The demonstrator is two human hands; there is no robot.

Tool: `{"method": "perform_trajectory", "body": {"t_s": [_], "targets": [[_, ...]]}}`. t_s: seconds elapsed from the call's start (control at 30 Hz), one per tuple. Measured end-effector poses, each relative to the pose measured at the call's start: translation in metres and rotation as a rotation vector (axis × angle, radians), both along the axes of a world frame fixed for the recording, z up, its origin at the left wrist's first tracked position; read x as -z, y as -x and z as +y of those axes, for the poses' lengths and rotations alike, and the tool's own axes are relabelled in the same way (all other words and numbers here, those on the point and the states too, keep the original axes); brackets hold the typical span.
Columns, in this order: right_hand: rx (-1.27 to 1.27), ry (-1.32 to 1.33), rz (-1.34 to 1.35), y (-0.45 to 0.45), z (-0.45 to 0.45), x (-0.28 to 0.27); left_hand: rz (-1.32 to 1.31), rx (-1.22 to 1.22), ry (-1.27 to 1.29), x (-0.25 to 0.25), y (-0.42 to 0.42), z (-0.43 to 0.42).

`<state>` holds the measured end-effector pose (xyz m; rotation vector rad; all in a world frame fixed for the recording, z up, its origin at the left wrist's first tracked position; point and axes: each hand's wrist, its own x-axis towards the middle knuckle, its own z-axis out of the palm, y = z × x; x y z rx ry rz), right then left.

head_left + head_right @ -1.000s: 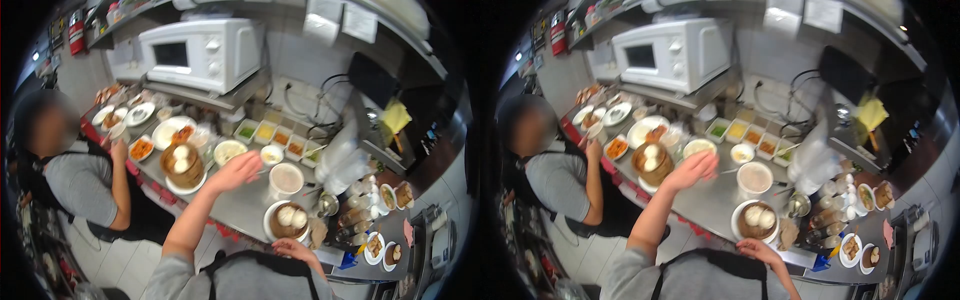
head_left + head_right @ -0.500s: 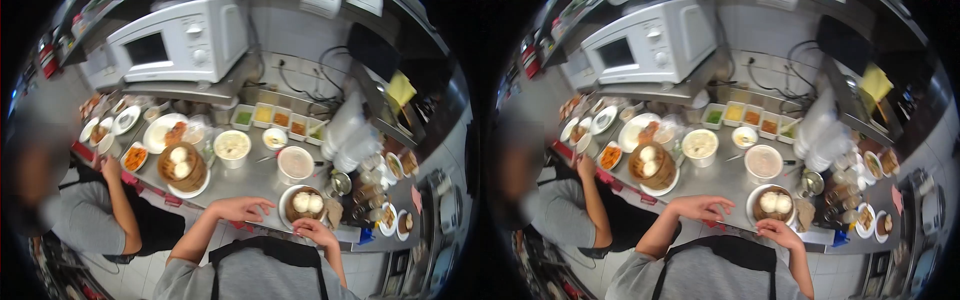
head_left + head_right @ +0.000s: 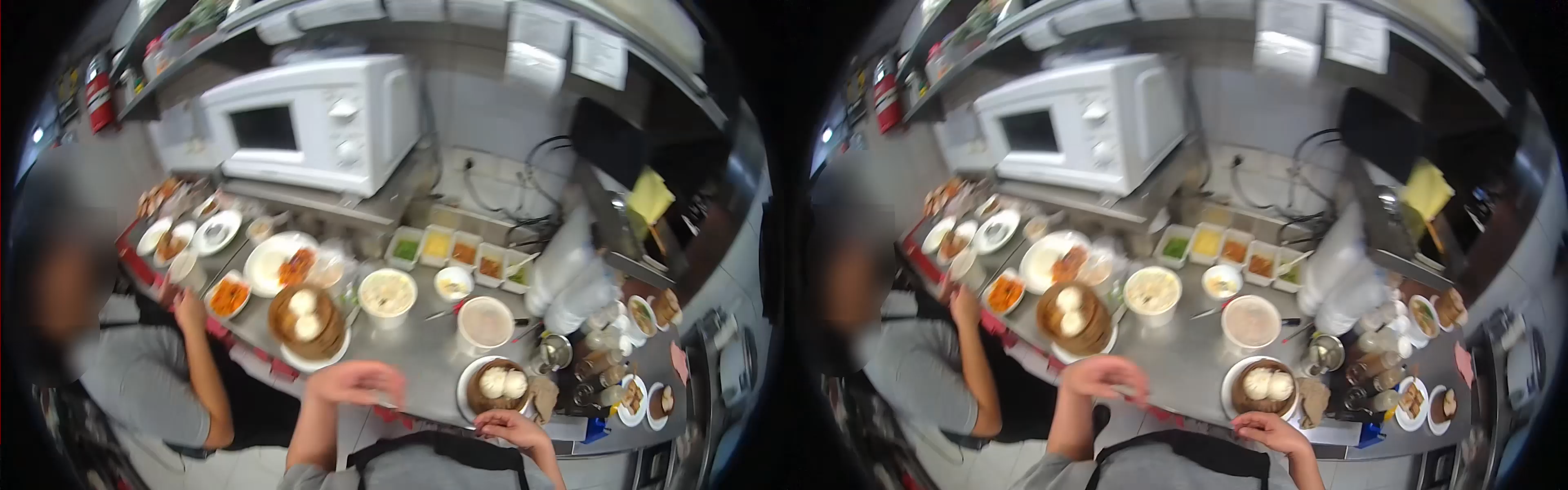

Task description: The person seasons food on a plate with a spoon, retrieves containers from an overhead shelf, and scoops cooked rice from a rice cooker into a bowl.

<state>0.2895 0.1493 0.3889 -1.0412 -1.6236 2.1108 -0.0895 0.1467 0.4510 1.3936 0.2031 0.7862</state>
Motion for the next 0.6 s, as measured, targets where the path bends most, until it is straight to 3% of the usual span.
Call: {"method": "perform_trajectory", "body": {"t_s": [0.07,0.1,0.17,0.2,0.3,0.4,0.6], "targets": [[-0.075,-0.043,0.056,0.004,0.012,0.009,-0.305,-0.229,-0.090,-0.002,0.028,-0.013],[-0.102,-0.067,0.087,0.003,0.013,0.011,-0.504,-0.650,-0.124,0.010,0.054,-0.012],[-0.110,-0.059,0.055,0.008,0.015,0.008,-0.629,-1.162,0.061,-0.002,0.078,-0.010],[-0.115,-0.062,0.051,0.009,0.015,0.009,-0.629,-1.342,0.144,0.000,0.092,-0.009],[-0.111,-0.061,0.036,0.013,0.013,0.011,-0.190,-1.972,0.334,0.061,0.165,0.000],[-0.101,-0.021,0.008,0.017,0.015,0.014,-0.119,-2.057,0.453,0.132,0.237,0.014],[-0.072,-0.059,-0.013,0.031,0.016,0.014,-0.145,-1.676,0.950,0.187,0.324,0.065]]}}
